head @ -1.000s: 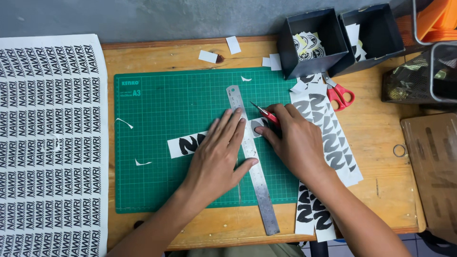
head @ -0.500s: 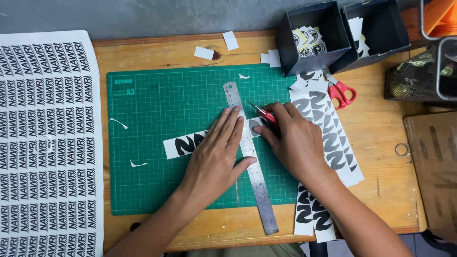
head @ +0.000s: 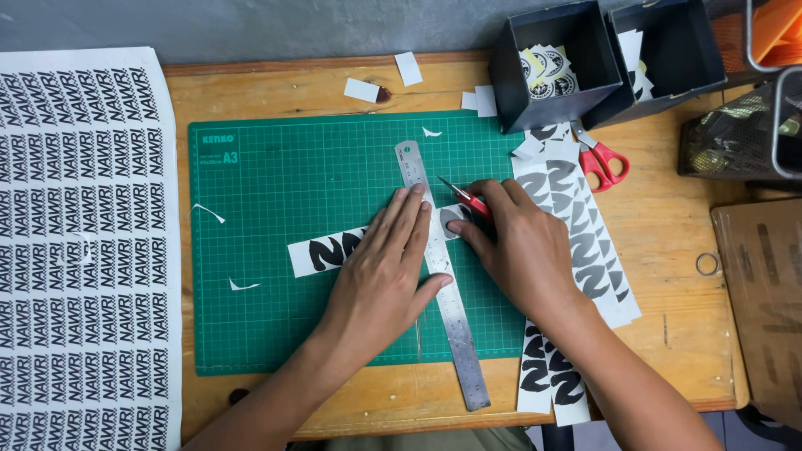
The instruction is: The person uses a metal ruler and a red utility knife to cut strips of black and white stickers on a green cutting mat. They align the ruler along the sticker strips and slice through the material to separate individual pieces.
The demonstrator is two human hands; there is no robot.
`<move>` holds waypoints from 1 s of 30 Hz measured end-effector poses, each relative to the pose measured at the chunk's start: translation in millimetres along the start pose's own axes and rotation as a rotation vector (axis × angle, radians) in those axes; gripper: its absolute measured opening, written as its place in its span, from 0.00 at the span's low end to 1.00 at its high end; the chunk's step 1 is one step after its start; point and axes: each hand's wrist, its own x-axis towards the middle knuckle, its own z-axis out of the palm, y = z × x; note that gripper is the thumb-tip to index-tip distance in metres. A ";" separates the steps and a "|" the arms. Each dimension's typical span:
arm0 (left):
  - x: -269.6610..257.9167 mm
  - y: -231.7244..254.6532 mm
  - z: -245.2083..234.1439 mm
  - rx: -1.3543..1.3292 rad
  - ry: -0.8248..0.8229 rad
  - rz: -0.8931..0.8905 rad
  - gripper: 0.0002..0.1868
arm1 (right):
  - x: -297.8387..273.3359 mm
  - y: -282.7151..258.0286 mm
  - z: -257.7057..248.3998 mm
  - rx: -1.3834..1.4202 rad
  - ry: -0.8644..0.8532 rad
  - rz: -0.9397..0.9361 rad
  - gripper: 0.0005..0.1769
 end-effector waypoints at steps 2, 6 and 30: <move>0.1 0.2 -0.9 -0.007 -0.003 0.001 0.50 | 0.1 -0.3 -0.3 0.001 -0.003 0.003 0.27; 3.3 -0.3 -4.7 -0.053 0.027 0.020 0.49 | 0.3 2.0 -0.6 0.017 -0.006 -0.006 0.26; -4.2 17.1 -7.5 0.390 -0.069 -0.004 0.56 | 4.7 11.5 -10.3 0.068 -0.069 -0.063 0.26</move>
